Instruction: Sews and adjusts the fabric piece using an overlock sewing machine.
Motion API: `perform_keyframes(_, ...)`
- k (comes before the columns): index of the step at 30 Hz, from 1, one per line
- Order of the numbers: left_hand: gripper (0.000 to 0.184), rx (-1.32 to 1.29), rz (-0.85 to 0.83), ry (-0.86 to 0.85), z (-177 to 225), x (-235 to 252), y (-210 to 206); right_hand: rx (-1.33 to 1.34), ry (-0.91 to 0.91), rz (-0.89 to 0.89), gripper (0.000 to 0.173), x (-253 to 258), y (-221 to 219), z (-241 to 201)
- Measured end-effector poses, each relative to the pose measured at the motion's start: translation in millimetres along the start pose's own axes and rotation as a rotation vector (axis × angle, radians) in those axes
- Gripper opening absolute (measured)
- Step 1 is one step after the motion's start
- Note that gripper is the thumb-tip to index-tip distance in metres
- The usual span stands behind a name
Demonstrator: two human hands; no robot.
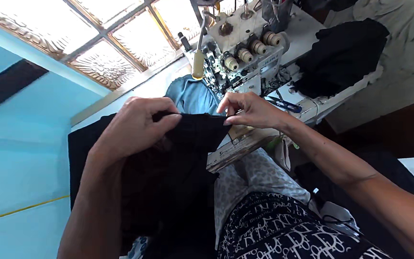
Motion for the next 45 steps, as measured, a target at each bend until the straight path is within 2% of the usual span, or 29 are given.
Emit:
perform_keyframes(5, 0.023, 0.006, 0.051, 0.026, 6, 6, 0, -0.113, 0.163, -0.083, 0.015, -14, -2, -9)
perform_keyframes(10, 0.022, 0.115, 0.16, -0.051, 37, 12, -12, -0.135, 0.088, -0.131, 0.01, -36, -1, -9)
perform_keyframes(17, 0.018, 0.139, 0.217, -0.012, 41, 20, -32, -0.155, 0.032, 0.099, 0.016, -35, 2, 7)
perform_keyframes(26, 0.016, 0.128, 0.257, 0.014, 45, 22, -54, -0.16, 0.0, 0.129, 0.017, -18, 7, 18)
perform_keyframes(30, 0.015, 0.078, 0.291, 0.034, 45, 19, -68, -0.15, 0.035, 0.126, 0.015, -18, 6, 17)
perform_keyframes(38, 0.013, -0.037, 0.266, 0.013, 49, 8, -99, -0.219, 0.073, 0.24, 0.007, -45, 4, 2)
perform_keyframes(41, 0.012, 0.018, 0.303, 0.044, 44, 10, -102, -0.294, 0.097, 0.3, 0.008, -42, 2, 4)
perform_keyframes(45, 0.013, 0.141, 0.339, 0.102, 36, 16, -105, -0.497, 0.253, 0.447, 0.009, -35, -2, 11)
Point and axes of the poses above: each hand's wrist, its own x-axis towards the middle knuckle, its own y-axis out of the back of the hand, z = x × y, the point moved 8 cm from there along x, towards the middle knuckle, and after that the axes turned 9 degrees about z, right-handed, at the moved point
